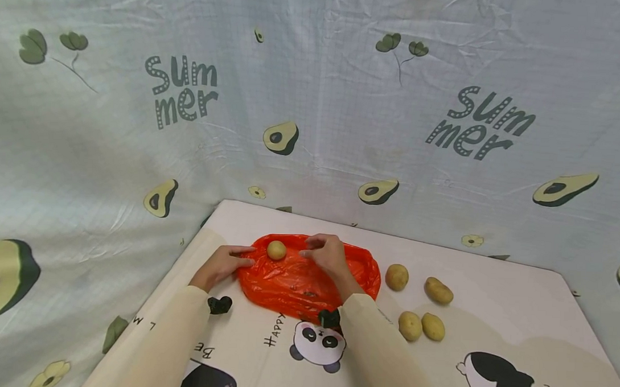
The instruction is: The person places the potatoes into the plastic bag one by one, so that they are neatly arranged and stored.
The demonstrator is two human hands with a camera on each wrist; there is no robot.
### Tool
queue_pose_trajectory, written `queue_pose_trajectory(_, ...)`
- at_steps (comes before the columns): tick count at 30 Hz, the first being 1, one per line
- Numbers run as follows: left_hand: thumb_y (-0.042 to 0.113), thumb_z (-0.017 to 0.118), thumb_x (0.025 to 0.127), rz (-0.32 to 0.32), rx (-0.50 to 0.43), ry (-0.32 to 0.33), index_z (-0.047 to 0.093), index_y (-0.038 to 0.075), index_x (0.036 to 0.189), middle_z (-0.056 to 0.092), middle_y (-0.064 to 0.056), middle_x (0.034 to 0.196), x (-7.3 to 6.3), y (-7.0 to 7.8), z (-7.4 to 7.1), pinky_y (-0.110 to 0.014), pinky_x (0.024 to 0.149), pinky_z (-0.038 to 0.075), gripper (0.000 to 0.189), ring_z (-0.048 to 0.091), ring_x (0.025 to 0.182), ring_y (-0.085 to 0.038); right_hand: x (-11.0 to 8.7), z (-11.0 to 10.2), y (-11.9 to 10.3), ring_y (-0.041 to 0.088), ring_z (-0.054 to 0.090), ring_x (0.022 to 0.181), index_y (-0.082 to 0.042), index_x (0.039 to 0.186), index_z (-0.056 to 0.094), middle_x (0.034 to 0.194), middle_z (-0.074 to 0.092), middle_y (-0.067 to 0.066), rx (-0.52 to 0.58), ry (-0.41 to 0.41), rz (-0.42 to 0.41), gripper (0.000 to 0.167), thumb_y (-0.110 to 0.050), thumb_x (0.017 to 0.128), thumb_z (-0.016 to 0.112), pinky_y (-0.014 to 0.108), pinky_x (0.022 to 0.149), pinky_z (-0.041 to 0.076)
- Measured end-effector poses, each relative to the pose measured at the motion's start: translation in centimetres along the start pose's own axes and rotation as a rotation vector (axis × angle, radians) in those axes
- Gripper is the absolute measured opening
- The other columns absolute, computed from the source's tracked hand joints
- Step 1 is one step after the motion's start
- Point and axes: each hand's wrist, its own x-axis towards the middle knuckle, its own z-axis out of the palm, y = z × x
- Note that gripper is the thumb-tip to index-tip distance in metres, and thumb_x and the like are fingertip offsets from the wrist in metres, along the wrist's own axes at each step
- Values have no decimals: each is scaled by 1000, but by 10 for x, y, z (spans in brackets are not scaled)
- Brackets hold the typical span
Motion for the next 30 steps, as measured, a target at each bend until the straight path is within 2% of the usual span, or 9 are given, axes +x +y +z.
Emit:
queue_pose_trajectory(5,20,68,99,6,4,-4,62,8,144,55,-23,152,-2,1,0,-28,88,58,47,62,114,-29,-1,-3,1,26,66,100,-9,115,78,110,75,10,-5,9,12,28,-11,88,83,41,96,62)
queue_pose_trajectory(12,21,68,100,8,8,-9,61,8,145,53,-24,154,-3,2,-1,-41,103,59,48,62,126,-35,-2,-9,2,26,67,100,-10,115,78,109,75,10,7,14,18,27,-11,88,83,42,97,62)
queue_pose_trajectory(20,22,68,99,8,14,-16,62,8,145,56,-24,152,-2,2,-2,-24,82,56,49,63,111,-29,-2,-16,3,28,67,103,-10,116,78,111,76,10,-1,20,29,28,-10,88,82,43,97,62)
queue_pose_trajectory(24,22,68,99,2,10,-15,61,8,146,56,-25,151,-4,3,-1,-24,79,54,49,63,107,-28,-2,-22,4,27,67,102,-10,116,78,111,76,10,-4,26,22,27,-11,89,82,42,96,62)
queue_pose_trajectory(30,22,67,100,-13,27,-8,61,8,146,54,-24,153,-8,6,1,-35,95,60,48,62,117,-31,-3,-28,5,27,66,100,-9,117,78,109,76,10,6,21,18,28,-12,89,82,43,95,63)
